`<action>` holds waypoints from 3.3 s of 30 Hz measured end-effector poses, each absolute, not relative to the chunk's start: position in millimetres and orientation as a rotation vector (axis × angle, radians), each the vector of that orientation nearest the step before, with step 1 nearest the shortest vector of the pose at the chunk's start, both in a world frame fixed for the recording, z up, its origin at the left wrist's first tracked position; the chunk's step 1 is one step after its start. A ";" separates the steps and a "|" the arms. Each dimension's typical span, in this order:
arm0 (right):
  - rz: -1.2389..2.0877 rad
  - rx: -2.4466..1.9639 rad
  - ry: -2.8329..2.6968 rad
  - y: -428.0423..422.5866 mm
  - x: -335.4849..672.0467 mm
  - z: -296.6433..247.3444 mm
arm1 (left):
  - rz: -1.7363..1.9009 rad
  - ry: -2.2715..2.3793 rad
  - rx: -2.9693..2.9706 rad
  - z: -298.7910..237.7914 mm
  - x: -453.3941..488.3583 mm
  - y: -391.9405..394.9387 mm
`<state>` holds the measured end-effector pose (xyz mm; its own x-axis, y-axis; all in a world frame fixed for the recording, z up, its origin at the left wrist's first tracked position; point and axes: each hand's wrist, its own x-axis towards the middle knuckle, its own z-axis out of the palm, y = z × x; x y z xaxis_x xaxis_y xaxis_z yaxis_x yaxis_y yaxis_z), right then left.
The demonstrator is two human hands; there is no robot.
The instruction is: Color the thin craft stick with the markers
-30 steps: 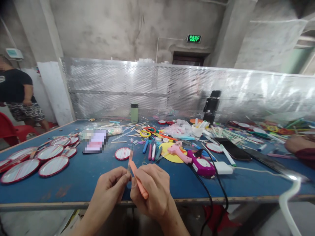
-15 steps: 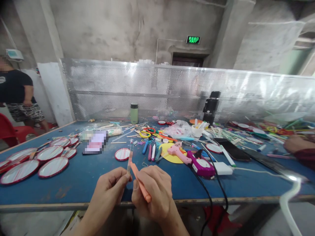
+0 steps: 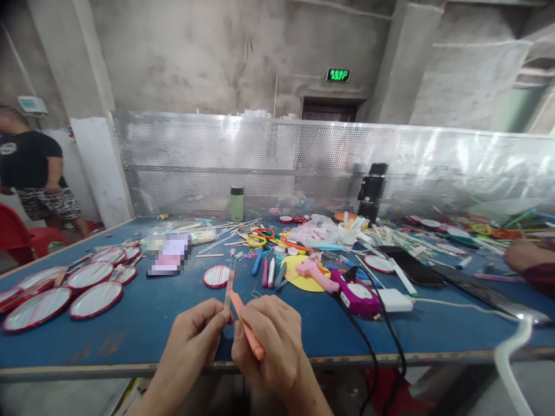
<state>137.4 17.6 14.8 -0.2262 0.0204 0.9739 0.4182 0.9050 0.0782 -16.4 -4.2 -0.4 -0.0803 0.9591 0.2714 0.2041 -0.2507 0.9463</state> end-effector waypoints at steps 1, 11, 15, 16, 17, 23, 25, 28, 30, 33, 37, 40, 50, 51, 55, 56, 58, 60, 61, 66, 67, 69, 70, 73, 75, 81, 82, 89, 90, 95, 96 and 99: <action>-0.384 -0.334 -1.779 17.7 137.4 14.9 | 1.393 1.294 1.502 -0.9 -16.4 -4.0; -0.398 -0.337 -1.765 17.7 137.7 15.5 | 1.408 1.258 1.503 -5.4 -16.5 -3.4; -0.375 -0.359 -1.772 17.5 138.2 15.1 | 1.395 1.271 1.500 -5.4 -16.4 -2.7; -0.378 -0.361 -1.777 17.6 138.4 15.0 | 1.396 1.276 1.501 -5.1 -16.3 -2.6; -0.382 -0.363 -1.777 17.8 138.6 14.9 | 1.393 1.282 1.502 -4.7 -16.2 -2.6; -0.379 -0.339 -1.773 20.2 140.3 14.4 | 1.369 1.313 1.494 -2.9 -16.5 -3.7; -0.389 -0.321 -1.739 20.9 140.6 14.2 | 1.366 1.304 1.483 -2.6 -16.7 -3.7; -0.364 -0.333 -1.779 21.0 141.1 14.3 | 1.373 1.305 1.480 -1.9 -16.5 -3.5; -0.343 -0.342 -1.821 20.4 141.6 14.5 | 1.373 1.305 1.472 -1.6 -16.1 -3.2; -0.360 -0.342 -1.792 19.5 142.4 14.8 | 1.368 1.276 1.468 -2.6 -15.7 -2.1; -0.371 -0.334 -1.804 20.2 141.9 14.9 | 1.386 1.255 1.456 -6.2 -15.3 0.0; -0.386 -0.318 -1.771 20.8 141.5 14.7 | 1.400 1.253 1.448 -6.9 -15.0 0.5; -0.386 -0.329 -1.748 19.3 142.8 12.9 | 1.384 1.295 1.457 -4.4 -15.1 -2.1; -0.387 -0.342 -1.759 19.3 142.6 12.9 | 1.382 1.293 1.464 -4.8 -15.2 -2.3; -0.379 -0.354 -1.805 19.7 140.8 13.1 | 1.401 1.302 1.478 -4.4 -15.8 -2.8; -0.378 -0.347 -1.792 19.6 140.3 13.3 | 1.393 1.304 1.478 -3.9 -15.9 -2.9; -0.372 -0.336 -1.767 19.2 139.5 13.8 | 1.386 1.306 1.481 -2.6 -15.9 -2.8; -0.362 -0.339 -1.774 18.5 139.0 14.3 | 1.399 1.305 1.484 -1.7 -15.8 -2.5; -0.361 -0.341 -1.779 18.1 138.9 14.4 | 1.403 1.303 1.482 -1.6 -15.7 -2.4; -0.376 -0.349 -1.730 17.6 138.5 15.3 | 1.387 1.288 1.442 -3.1 -16.2 -2.1; -0.368 -0.348 -1.743 17.8 138.1 15.6 | 1.388 1.284 1.437 -3.3 -16.5 -2.4; -0.359 -0.342 -1.784 18.1 136.8 16.2 | 1.397 1.275 1.435 -2.2 -17.1 -3.4; -0.360 -0.343 -1.799 18.2 136.2 16.4 | 1.404 1.270 1.433 -0.9 -17.3 -4.1; -0.365 -0.348 -1.792 18.5 134.7 16.4 | 1.419 1.251 1.423 5.5 -17.7 -6.8; -0.377 -0.350 -1.782 19.2 134.3 15.8 | 1.438 1.227 1.405 9.9 -17.6 -8.2; -0.370 -0.312 -1.794 21.5 133.7 14.5 | 1.415 1.165 1.357 14.9 -19.1 -9.6; -0.372 -0.317 -1.793 21.4 133.6 14.7 | 1.413 1.170 1.356 15.1 -19.6 -10.0; -0.347 -0.317 -1.787 22.9 133.2 14.2 | 1.412 1.175 1.368 14.6 -21.8 -11.2; -0.334 -0.309 -1.798 22.5 133.0 14.8 | 1.409 1.171 1.355 13.1 -21.8 -11.6; -0.285 -0.317 -1.773 7.2 130.8 17.8 | 1.459 1.181 1.364 0.8 -23.4 -21.3; -0.286 -0.329 -1.766 2.9 130.3 16.7 | 1.458 1.189 1.368 -1.6 -23.9 -24.3; -0.131 -0.365 -1.662 -5.3 128.6 8.7 | 1.456 1.223 1.420 -7.0 -25.0 -31.3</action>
<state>128.6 -5.3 8.7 -0.0831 0.1605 0.9835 0.3126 0.9413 -0.1272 -25.0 -31.3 -7.0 -0.1034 0.9565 0.2729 0.1037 -0.2625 0.9593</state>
